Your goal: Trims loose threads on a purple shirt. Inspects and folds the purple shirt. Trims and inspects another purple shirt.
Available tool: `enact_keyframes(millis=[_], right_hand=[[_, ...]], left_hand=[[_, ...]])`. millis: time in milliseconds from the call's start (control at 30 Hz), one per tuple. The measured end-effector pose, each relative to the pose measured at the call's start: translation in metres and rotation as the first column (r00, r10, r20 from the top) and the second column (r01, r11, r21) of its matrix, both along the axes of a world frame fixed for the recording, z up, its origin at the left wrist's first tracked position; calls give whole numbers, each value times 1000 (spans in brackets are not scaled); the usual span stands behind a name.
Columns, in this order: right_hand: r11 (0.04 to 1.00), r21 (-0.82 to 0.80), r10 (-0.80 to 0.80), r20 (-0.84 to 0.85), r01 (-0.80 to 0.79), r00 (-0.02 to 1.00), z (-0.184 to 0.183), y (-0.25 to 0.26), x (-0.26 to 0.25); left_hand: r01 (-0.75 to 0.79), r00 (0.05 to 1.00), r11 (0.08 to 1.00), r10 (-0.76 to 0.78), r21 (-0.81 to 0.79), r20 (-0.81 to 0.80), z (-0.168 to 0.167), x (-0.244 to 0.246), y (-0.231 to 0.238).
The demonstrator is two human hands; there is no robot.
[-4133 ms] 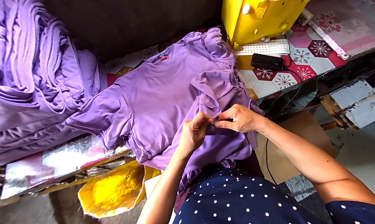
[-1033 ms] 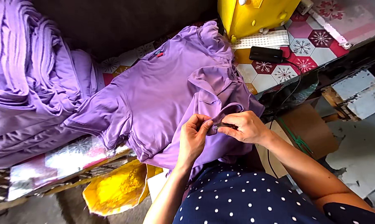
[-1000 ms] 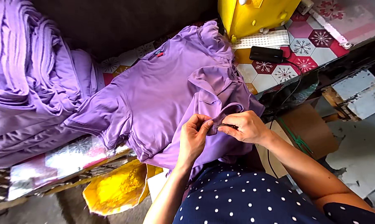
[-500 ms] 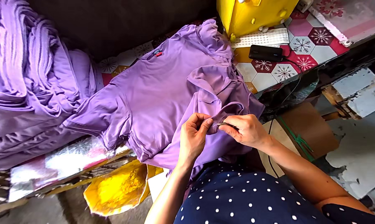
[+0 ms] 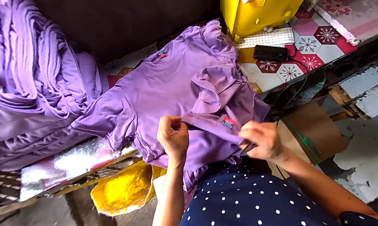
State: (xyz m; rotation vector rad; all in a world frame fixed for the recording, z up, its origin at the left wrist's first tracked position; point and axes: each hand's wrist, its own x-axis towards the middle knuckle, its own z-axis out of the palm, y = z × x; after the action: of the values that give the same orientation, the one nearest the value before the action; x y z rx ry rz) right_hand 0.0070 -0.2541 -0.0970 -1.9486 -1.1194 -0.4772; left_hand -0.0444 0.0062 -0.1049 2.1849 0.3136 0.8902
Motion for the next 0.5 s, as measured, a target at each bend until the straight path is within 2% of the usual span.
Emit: enact_keyframes(millis=[33, 67, 100, 133, 167, 200, 233, 300, 333, 433, 500], right_hand=[[997, -49, 59, 9, -58, 998, -11, 6, -10], [991, -99, 93, 8, -92, 996, -22, 12, -18], [984, -148, 102, -10, -103, 995, -32, 18, -23], [975, -195, 100, -41, -106, 994, -38, 21, -27], [962, -248, 100, -75, -116, 992, -41, 24, -31], [944, -298, 110, -116, -140, 987, -42, 25, -33], [928, -329, 126, -160, -173, 979, -41, 26, -33], [932, -294, 145, -239, -214, 960, -33, 28, -32], [954, -217, 144, -269, -206, 952, -27, 31, -30], [994, 102, 79, -328, -48, 941, -8, 53, -23], [976, 213, 28, -339, 48, 940, -4, 72, -17]], left_hand=[[-59, 998, 988, 57, -141, -17, -4, 1, -3], [-73, 996, 926, 51, -371, -68, -5, 1, -8], [-79, 994, 775, 12, -628, -110, -3, 1, -15], [-89, 991, 584, -31, -807, -131, -2, -2, -21], [-88, 990, 408, -63, -909, -124, 0, -6, -28], [-87, 992, 270, -63, -959, -107, 1, -9, -34], [-79, 995, 180, -52, -980, -90, 3, -12, -38], [-26, 998, 106, -49, -994, -31, 8, -18, -42], [12, 998, 100, -61, -995, 6, 10, -20, -43], [108, 991, 145, -88, -983, 96, 11, -26, -43], [100, 994, 191, -67, -976, 88, 14, -27, -47]])
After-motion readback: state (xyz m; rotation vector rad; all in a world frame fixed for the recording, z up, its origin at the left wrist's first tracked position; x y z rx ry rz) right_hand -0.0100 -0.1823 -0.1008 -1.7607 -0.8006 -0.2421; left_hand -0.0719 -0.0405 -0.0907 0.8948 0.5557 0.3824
